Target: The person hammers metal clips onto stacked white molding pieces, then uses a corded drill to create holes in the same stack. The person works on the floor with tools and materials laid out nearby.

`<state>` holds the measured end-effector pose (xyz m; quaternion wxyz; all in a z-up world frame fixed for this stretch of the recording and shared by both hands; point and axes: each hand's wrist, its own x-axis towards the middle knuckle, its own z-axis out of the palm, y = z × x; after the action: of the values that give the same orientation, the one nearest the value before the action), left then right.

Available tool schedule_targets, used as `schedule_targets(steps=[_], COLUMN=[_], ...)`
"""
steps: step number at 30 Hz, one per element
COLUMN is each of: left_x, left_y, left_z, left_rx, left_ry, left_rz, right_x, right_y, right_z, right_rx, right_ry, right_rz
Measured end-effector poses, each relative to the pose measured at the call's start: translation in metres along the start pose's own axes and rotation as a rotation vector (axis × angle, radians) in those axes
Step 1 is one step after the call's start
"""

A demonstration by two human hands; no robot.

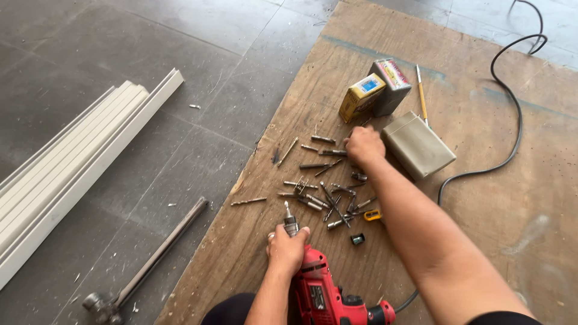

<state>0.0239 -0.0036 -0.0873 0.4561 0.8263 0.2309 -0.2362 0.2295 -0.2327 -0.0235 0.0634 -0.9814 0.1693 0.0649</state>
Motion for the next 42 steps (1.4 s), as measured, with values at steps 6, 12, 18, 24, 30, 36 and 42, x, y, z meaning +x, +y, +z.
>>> schedule_targets(steps=[6,12,18,24,30,36,42], left_x=[-0.001,-0.013,-0.023,-0.029,-0.030,-0.037,-0.047], left_y=[0.002,0.009,0.012,0.013,0.013,0.016,0.020], left_z=[-0.004,-0.008,-0.013,-0.015,-0.015,-0.016,-0.024], left_rx=[0.040,0.084,0.084,-0.001,0.005,-0.050,-0.317], left_ry=[-0.036,-0.116,-0.090,-0.074,-0.065,0.030,0.457], left_rz=[-0.023,-0.056,-0.040,-0.032,-0.030,-0.003,0.289], right_x=[-0.056,-0.148,-0.163,-0.178,-0.195,-0.202,-0.212], right_y=[0.023,0.047,0.061,0.087,0.098,0.093,0.047], right_z=[0.003,0.013,0.001,-0.020,-0.033,-0.029,-0.010], right_rx=[0.628,0.492,0.369,0.272,0.119,0.213,0.556], right_ry=[0.105,-0.021,0.053,-0.082,-0.146,-0.133,-0.176], right_rz=[-0.148,-0.459,-0.428,-0.410,-0.304,-0.238,-0.204])
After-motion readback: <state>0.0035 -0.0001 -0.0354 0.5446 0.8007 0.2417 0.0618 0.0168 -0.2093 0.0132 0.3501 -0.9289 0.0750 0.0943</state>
